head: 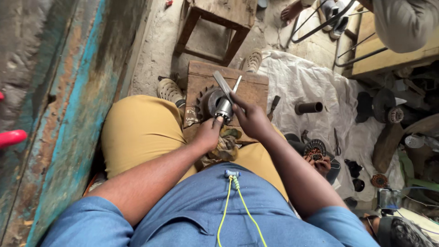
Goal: The person sits on the floor and cleans a cylindrical motor part using a rag and a metal file. They repeatedly wipe the surface and scrape it with the file, then wipe again, while other people sit nearby.
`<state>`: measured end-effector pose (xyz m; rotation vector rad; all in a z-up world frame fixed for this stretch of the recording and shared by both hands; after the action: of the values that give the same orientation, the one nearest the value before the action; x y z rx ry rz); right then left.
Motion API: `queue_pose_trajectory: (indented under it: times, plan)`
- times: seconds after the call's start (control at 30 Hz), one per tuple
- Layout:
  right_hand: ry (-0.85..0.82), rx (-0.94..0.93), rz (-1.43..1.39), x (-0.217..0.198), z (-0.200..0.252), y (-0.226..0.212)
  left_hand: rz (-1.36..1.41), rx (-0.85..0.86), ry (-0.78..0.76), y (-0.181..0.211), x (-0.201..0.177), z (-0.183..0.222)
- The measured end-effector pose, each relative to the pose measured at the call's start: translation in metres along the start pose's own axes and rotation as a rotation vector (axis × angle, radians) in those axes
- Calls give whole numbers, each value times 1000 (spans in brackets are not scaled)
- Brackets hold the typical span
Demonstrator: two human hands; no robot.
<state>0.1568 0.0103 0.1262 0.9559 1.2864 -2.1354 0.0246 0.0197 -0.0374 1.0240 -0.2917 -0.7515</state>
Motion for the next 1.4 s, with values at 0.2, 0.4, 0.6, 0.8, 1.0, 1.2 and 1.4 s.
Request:
queue_pose_trajectory:
  times: [0.2,0.4,0.6,0.8,1.0,1.2,1.4]
  plan:
    - [1,67,153,-7,27,7,22,46,-5,9,-5,-2]
    - [-1,38,195,2,1,15,-4,55,7,2,-1,-4]
    - [-5,-40,36,5,18,13,0,42,-7,8,-6,-1]
    - [50,-16,24,9,14,12,-69,-35,-12,4,-5,1]
    - [16,17,81,4,12,2,-57,10,-9,15,-10,4]
    - [-2,15,158,3,16,0,-33,26,-10,9,-6,4]
    - [-10,-78,139,-2,10,-10,-47,58,-4,14,-10,-1]
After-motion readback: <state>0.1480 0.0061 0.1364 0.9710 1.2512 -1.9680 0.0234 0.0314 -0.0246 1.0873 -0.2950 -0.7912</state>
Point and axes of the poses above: each hand's wrist, its own z-axis away from the middle knuckle, its own x-axis out of the palm, y = z × x, the point moved 4 cm from there along -z, towards the middle knuckle, and after that the axes turned 2 degrees about x, right-handed, at the moved point
